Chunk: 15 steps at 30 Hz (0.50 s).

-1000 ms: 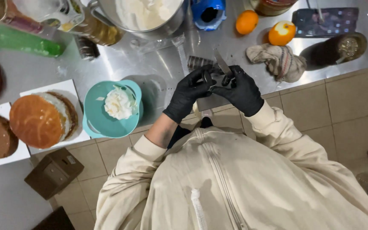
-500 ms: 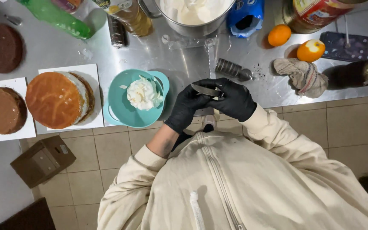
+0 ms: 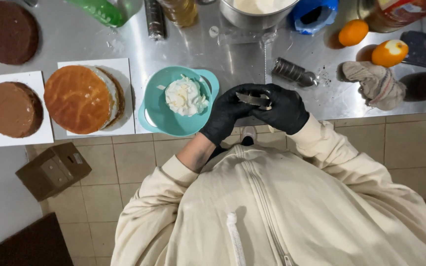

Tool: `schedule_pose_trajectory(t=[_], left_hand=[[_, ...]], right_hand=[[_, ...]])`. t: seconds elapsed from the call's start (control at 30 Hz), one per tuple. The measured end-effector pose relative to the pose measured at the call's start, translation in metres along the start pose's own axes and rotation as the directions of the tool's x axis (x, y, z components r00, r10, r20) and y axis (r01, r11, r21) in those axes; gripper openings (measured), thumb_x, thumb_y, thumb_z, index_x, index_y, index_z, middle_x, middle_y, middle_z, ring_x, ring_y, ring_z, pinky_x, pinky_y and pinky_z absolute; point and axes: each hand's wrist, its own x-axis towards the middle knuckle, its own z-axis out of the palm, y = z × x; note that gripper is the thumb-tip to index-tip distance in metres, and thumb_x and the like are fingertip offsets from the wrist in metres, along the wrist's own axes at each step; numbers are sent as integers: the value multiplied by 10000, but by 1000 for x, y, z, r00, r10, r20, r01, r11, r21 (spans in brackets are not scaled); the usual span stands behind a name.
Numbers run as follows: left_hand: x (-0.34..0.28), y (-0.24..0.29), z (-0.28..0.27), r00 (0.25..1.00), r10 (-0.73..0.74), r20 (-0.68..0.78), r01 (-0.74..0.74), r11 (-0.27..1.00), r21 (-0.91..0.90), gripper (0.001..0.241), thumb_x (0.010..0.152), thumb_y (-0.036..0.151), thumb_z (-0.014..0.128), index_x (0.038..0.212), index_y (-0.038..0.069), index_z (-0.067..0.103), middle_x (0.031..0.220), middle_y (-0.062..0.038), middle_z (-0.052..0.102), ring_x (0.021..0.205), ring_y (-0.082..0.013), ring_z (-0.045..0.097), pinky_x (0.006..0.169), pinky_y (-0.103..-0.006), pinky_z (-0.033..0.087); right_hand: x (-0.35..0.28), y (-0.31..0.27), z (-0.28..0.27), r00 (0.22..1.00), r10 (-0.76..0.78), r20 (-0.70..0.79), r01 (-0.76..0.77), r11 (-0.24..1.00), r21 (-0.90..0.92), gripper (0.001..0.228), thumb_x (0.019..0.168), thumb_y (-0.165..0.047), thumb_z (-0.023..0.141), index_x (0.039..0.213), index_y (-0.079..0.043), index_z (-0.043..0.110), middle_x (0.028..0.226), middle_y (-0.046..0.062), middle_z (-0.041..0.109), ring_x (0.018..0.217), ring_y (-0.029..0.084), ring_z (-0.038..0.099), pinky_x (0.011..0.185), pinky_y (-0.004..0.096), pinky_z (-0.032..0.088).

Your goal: Scraping the cream filling out of chocolate sandwich cookies into a bowl using a knife.

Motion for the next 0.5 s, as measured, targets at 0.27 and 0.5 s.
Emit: schedule_pose_trajectory(t=[0.27, 0.5], left_hand=[[4, 15, -6, 995, -88, 53, 92, 993, -70, 481, 987, 123, 709, 1440, 49, 565, 1319, -80, 646, 1157, -198, 665, 982, -382, 565], [1, 30, 1, 976, -208, 68, 214, 971, -103, 446, 981, 250, 681, 1387, 104, 566, 1311, -62, 650, 1206, -218, 672, 1001, -436, 565]], right_hand=[[-9, 45, 15, 982, 191, 12, -187, 946, 264, 520, 836, -103, 872, 1308, -60, 657, 1256, 86, 718, 1104, 182, 702, 960, 319, 563], [-15, 84, 25, 907, 382, 175, -388, 602, 698, 656, 816, -27, 808, 1427, -70, 572, 1369, 32, 662, 1141, 172, 669, 951, 325, 568]])
